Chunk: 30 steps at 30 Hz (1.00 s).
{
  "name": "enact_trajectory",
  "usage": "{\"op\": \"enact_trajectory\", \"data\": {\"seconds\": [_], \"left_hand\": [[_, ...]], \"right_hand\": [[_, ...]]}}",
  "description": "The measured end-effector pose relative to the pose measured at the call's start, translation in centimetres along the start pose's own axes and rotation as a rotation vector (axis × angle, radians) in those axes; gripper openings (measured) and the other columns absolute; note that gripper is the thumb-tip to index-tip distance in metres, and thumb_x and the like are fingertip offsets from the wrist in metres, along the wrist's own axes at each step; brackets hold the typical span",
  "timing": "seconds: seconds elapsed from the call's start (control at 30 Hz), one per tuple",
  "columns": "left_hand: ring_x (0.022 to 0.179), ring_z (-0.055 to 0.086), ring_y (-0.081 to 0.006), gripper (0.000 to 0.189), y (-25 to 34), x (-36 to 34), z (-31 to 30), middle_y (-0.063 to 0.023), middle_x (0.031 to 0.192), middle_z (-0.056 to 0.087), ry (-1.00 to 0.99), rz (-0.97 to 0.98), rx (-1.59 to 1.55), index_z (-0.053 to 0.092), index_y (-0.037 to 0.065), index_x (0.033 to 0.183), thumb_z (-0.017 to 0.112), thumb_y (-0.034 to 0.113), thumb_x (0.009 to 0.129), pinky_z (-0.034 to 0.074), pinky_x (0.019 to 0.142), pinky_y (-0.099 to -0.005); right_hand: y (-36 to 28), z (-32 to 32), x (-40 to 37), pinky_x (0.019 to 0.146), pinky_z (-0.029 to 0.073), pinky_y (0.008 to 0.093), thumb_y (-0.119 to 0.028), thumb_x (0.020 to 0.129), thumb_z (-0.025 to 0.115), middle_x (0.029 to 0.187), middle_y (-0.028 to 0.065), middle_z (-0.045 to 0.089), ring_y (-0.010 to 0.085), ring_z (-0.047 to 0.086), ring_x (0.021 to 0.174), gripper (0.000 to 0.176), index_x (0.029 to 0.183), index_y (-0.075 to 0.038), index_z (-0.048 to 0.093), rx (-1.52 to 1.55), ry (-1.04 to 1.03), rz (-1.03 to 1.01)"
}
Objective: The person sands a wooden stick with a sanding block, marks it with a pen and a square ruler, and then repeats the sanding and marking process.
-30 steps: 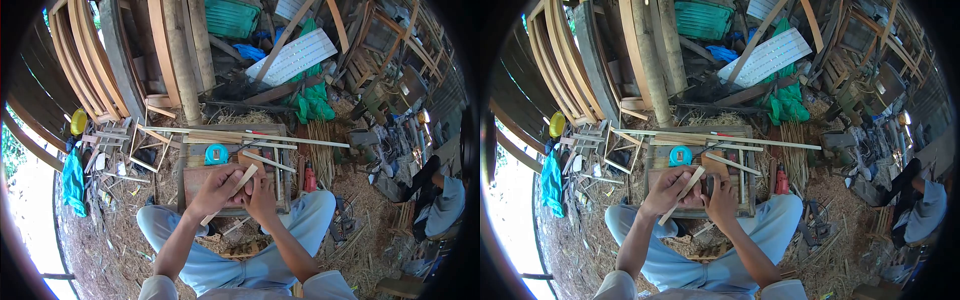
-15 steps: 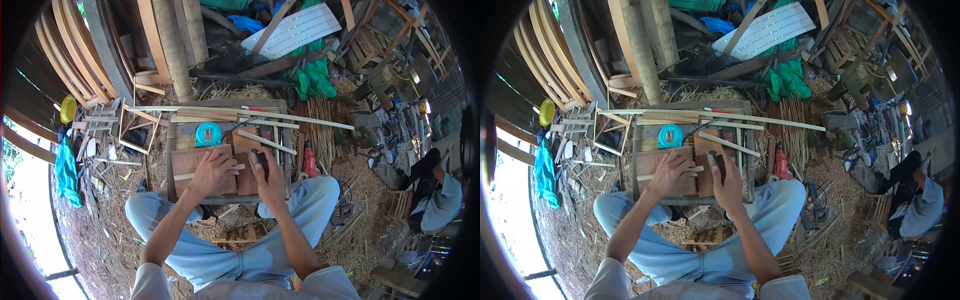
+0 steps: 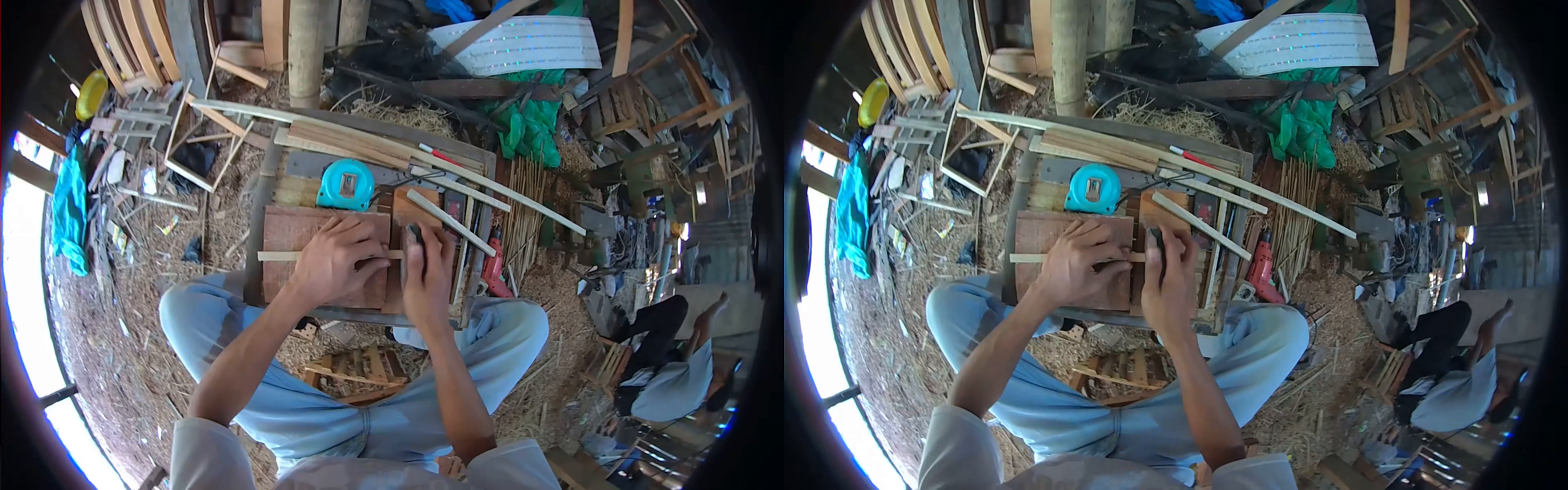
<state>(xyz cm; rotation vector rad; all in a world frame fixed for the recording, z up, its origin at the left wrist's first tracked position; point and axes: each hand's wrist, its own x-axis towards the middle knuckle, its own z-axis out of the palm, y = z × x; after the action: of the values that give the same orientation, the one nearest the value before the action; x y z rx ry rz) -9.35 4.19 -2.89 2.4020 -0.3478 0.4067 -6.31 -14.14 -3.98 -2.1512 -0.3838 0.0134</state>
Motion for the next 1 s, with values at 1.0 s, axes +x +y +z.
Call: {"op": "enact_trajectory", "data": {"seconds": [1.0], "left_hand": [[0.088,0.061,-0.0234,0.017,-0.3,0.2,0.9,-0.0022,0.082,0.058,0.045,0.007,-0.061,0.066,0.009,0.072,0.081,0.017,0.067,0.047,0.077,-0.039]], "right_hand": [[0.0,1.4,0.3,0.103,0.043,0.0389,-0.018,0.103,0.05,0.12,0.0173,0.062,0.0314,0.059,0.114,0.034,0.129,-0.001,0.064,0.042,0.166,0.005]]}}
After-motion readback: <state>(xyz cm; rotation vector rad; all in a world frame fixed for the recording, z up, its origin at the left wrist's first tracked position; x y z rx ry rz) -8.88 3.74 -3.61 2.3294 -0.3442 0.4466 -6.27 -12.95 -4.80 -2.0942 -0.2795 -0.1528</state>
